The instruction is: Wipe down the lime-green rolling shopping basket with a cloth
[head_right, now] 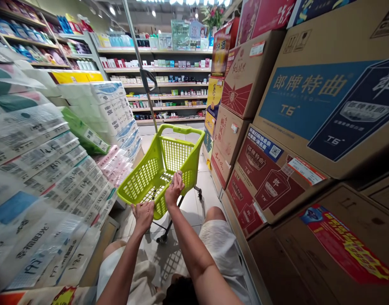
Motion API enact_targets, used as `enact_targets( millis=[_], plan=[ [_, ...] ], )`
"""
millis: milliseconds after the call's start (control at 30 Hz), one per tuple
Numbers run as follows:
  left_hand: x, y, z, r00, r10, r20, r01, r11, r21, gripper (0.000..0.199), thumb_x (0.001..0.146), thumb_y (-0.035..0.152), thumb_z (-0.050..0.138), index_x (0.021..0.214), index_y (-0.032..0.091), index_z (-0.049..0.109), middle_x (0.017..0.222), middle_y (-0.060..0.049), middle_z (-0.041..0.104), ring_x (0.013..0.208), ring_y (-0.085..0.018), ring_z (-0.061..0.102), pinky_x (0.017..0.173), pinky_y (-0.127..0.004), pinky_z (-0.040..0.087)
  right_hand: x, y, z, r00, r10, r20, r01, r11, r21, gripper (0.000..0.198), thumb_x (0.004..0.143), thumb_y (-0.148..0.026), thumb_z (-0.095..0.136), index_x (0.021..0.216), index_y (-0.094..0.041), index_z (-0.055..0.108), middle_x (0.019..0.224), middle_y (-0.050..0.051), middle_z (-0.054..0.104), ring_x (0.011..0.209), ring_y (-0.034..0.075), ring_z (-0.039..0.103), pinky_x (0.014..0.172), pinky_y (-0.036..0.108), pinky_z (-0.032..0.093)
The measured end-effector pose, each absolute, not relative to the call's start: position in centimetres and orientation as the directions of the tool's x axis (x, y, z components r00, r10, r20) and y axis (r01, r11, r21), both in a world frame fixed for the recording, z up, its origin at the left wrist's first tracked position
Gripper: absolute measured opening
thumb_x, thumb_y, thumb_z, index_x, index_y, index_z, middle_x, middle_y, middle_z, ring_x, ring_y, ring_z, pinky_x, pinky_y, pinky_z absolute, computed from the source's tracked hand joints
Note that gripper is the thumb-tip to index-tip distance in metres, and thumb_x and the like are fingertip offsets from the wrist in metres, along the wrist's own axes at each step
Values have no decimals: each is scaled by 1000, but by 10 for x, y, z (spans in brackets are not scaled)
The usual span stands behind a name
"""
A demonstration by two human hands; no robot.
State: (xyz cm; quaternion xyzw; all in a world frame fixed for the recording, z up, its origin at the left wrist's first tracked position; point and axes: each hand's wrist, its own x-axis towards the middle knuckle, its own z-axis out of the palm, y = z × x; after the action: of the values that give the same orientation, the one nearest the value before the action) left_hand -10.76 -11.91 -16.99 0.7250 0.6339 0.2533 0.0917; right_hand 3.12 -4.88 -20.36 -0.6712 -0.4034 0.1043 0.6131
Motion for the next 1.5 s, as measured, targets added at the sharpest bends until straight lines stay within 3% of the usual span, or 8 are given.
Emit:
enact_targets(
  millis=[200, 367, 533, 633, 833, 1033, 1233, 1500],
  plan=[
    [-87, -135, -165, 118, 967, 224, 849, -215, 483, 41, 101, 33, 35, 91, 23, 73, 105, -8, 73, 110, -29, 52, 118, -63, -2, 32, -72, -222, 686, 670, 283, 374, 8, -927, 62, 79, -4, 34, 132, -16, 64, 131, 15, 65, 133, 24, 50, 113, 46, 37],
    [-83, -133, -166, 129, 969, 209, 853, -216, 475, 41, 101, 33, 35, 101, 23, 75, 117, -9, 72, 112, -30, 53, 117, -67, 5, 38, -70, -212, 635, 691, 344, 365, 123, -923, 64, 77, -6, 36, 133, -16, 65, 132, 13, 64, 135, 21, 49, 117, 41, 35],
    [-122, -109, -157, 208, 939, 273, 912, -287, 293, 36, 97, 42, 46, 99, 27, 78, 125, -9, 70, 127, -31, 50, 120, -59, 13, 36, -79, -227, 674, 729, 121, 156, 20, -987, 48, 76, -14, 46, 116, -14, 71, 119, 14, 69, 118, 25, 61, 105, 40, 47],
    [-149, -93, -152, 252, 942, 223, 937, -295, 188, 43, 97, 52, 43, 92, 29, 79, 109, -7, 73, 123, -27, 53, 122, -52, 15, 32, -79, -233, 651, 756, 66, 119, -16, -993, 43, 74, -15, 49, 110, -12, 73, 105, 12, 72, 98, 24, 67, 91, 36, 54],
    [-149, -94, -152, 278, 943, 184, 955, -292, 58, 56, 101, 54, 31, 91, 26, 78, 94, -7, 73, 99, -25, 57, 108, -43, 32, 18, -70, -224, 638, 728, 250, 267, 96, -959, 60, 74, -6, 41, 128, -14, 66, 135, 15, 61, 131, 25, 54, 115, 42, 40],
    [-132, -104, -155, 234, 952, 198, 967, -248, 53, 49, 101, 50, 35, 98, 28, 78, 95, -8, 72, 97, -25, 55, 99, -42, 32, 20, -97, -234, 614, 750, 247, 350, 22, -937, 57, 74, -3, 39, 120, -16, 70, 117, 12, 68, 114, 21, 62, 102, 33, 48],
    [-128, -106, -155, 194, 960, 203, 968, -221, 120, 51, 103, 42, 31, 96, 27, 78, 97, -7, 73, 99, -24, 56, 101, -42, 30, 20, -115, -202, 282, 780, 558, 676, 251, -693, 65, 83, 2, 41, 139, -24, 60, 142, 10, 59, 130, 22, 51, 109, 40, 40],
    [-129, -105, -153, 178, 969, 173, 965, -207, 164, 50, 103, 41, 33, 90, 25, 79, 99, -6, 73, 103, -25, 55, 105, -43, 29, 54, -69, -169, 235, 825, 514, 668, 247, -702, 58, 87, 1, 41, 131, -26, 68, 138, 7, 64, 122, 22, 55, 102, 40, 46]
  ],
)
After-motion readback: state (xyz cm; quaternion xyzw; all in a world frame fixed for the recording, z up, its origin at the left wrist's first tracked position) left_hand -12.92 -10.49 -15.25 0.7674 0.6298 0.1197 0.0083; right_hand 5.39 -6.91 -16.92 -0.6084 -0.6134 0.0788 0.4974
